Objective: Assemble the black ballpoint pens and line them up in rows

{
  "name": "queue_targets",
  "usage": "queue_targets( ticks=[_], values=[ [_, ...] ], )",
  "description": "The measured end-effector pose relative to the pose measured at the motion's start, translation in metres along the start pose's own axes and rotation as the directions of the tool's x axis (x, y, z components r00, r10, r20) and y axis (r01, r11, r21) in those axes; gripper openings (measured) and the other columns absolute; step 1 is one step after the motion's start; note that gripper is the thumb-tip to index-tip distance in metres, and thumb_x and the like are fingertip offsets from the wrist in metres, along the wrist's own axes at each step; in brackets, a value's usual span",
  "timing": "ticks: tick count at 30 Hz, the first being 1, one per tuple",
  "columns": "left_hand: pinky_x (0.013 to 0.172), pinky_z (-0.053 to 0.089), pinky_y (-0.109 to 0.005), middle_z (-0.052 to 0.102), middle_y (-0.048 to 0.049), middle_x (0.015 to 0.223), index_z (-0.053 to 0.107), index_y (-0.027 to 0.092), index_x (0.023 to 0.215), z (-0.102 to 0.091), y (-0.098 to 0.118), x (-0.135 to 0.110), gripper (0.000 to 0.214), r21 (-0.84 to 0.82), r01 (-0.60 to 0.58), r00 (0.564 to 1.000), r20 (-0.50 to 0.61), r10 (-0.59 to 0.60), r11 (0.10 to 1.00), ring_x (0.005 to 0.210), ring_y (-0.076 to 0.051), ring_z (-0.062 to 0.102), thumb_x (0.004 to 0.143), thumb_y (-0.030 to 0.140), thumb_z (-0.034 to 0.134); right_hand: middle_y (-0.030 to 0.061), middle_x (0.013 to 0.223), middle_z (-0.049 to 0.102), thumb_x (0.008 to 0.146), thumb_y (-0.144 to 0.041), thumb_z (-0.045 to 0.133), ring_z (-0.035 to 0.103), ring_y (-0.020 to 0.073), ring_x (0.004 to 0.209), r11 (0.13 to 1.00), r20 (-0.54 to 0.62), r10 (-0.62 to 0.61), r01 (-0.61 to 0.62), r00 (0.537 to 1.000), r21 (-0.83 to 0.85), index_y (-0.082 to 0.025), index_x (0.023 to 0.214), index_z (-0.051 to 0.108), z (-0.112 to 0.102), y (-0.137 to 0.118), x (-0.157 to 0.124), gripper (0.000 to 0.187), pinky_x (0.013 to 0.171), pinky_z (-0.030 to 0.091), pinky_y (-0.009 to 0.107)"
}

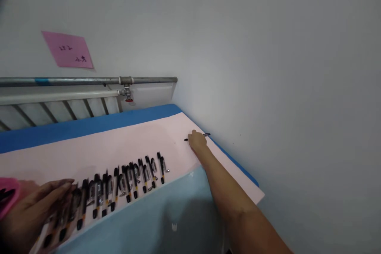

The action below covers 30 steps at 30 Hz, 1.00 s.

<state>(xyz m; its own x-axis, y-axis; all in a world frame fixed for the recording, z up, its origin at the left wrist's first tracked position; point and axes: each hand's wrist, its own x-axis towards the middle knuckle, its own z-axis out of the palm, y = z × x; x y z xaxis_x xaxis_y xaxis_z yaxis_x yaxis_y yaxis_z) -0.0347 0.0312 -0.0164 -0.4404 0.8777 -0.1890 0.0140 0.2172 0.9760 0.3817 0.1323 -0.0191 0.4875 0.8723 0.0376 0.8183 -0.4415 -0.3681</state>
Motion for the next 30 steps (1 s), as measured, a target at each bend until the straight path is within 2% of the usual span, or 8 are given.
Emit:
queue_targets(
  ticks=[6, 11, 13, 16, 18, 20, 24, 30],
  values=[
    [0.046, 0.042, -0.020, 0.063, 0.0014, 0.064, 0.064, 0.019, 0.078, 0.003, -0.001, -0.012, 0.034, 0.030, 0.121, 0.955, 0.270, -0.124, 0.992, 0.055, -0.012, 0.055, 0.052, 0.040, 0.072, 0.0207, 0.096, 0.060, 0.072, -0.010, 0.045, 0.056, 0.0265, 0.092, 1.000, 0.064, -0.018, 0.017, 0.998, 0.009, -0.006, 0.090, 0.057, -0.012, -0.018, -0.015, 0.022, 0.069, 0.040, 0.030],
    [0.056, 0.045, -0.022, 0.065, -0.0030, 0.075, 0.063, 0.016, 0.086, 0.034, 0.006, -0.021, 0.034, -0.233, 0.151, 0.929, 0.365, -0.058, 0.961, 0.061, -0.012, 0.057, 0.058, 0.035, 0.070, 0.0003, 0.077, 0.061, 0.076, -0.014, 0.039, 0.057, 0.0113, 0.072, 0.923, 0.141, -0.333, 0.291, 0.932, 0.252, -0.019, 0.093, 0.052, -0.021, -0.069, -0.088, 0.022, 0.064, 0.041, 0.019],
    [0.055, 0.045, -0.022, 0.065, -0.0071, 0.084, 0.063, 0.014, 0.089, 0.048, 0.015, -0.021, 0.033, -0.323, 0.225, 0.900, 0.431, -0.069, 0.919, 0.066, -0.013, 0.058, 0.061, 0.031, 0.069, -0.0041, 0.066, 0.056, 0.074, -0.015, 0.039, 0.054, 0.0089, 0.060, 0.744, 0.235, -0.572, 0.375, 0.786, 0.553, -0.021, 0.086, 0.049, -0.022, -0.092, -0.125, 0.017, 0.057, 0.040, 0.018],
    [0.052, 0.042, -0.021, 0.065, -0.0100, 0.085, 0.063, 0.012, 0.087, 0.062, 0.027, -0.022, 0.028, -0.421, 0.347, 0.795, 0.606, -0.024, 0.838, 0.064, -0.012, 0.057, 0.068, 0.032, 0.064, -0.0062, 0.058, 0.049, 0.072, -0.014, 0.036, 0.047, 0.0079, 0.046, 0.467, 0.346, -0.776, 0.110, 0.527, 0.878, -0.021, 0.083, 0.043, -0.017, -0.116, -0.166, 0.015, 0.044, 0.036, 0.018],
    [0.055, 0.042, -0.021, 0.065, -0.0106, 0.085, 0.064, 0.011, 0.091, 0.065, 0.029, -0.022, 0.028, -0.472, 0.391, 0.745, 0.666, 0.030, 0.790, 0.068, -0.012, 0.058, 0.071, 0.032, 0.061, -0.0066, 0.057, 0.048, 0.071, -0.014, 0.036, 0.044, 0.0068, 0.041, 0.415, 0.384, -0.803, -0.036, 0.456, 0.909, -0.021, 0.082, 0.041, -0.008, -0.124, -0.177, 0.014, 0.039, 0.030, 0.017],
    [0.058, 0.043, -0.021, 0.064, -0.0099, 0.083, 0.065, 0.011, 0.092, 0.063, 0.025, -0.020, 0.027, -0.522, 0.394, 0.758, 0.650, 0.054, 0.756, 0.073, -0.014, 0.058, 0.071, 0.029, 0.062, -0.0066, 0.060, 0.049, 0.071, -0.014, 0.038, 0.041, 0.0054, 0.039, 0.405, 0.419, -0.796, -0.130, 0.436, 0.905, -0.021, 0.082, 0.040, 0.003, -0.126, -0.178, 0.014, 0.036, 0.027, 0.016],
    [0.060, 0.045, -0.020, 0.064, -0.0076, 0.079, 0.065, 0.011, 0.087, 0.050, 0.013, -0.006, 0.023, -0.602, 0.356, 0.864, 0.504, -0.006, 0.715, 0.072, -0.012, 0.058, 0.069, 0.025, 0.064, -0.0070, 0.059, 0.047, 0.072, -0.015, 0.041, 0.035, 0.0032, 0.037, 0.434, 0.476, -0.773, -0.198, 0.418, 0.879, -0.020, 0.084, 0.042, 0.018, -0.121, -0.171, 0.014, 0.034, 0.024, 0.015],
    [0.065, 0.049, -0.026, 0.063, -0.0048, 0.078, 0.060, 0.015, 0.091, 0.022, 0.019, 0.008, 0.025, -0.677, 0.201, 0.962, 0.271, -0.014, 0.709, 0.072, -0.014, 0.059, 0.066, 0.017, 0.063, -0.0059, 0.061, 0.046, 0.073, -0.014, 0.044, 0.038, 0.0033, 0.041, 0.436, 0.472, -0.736, -0.195, 0.485, 0.879, -0.019, 0.085, 0.046, 0.017, -0.113, -0.176, 0.013, 0.039, 0.025, 0.017]
  ],
)
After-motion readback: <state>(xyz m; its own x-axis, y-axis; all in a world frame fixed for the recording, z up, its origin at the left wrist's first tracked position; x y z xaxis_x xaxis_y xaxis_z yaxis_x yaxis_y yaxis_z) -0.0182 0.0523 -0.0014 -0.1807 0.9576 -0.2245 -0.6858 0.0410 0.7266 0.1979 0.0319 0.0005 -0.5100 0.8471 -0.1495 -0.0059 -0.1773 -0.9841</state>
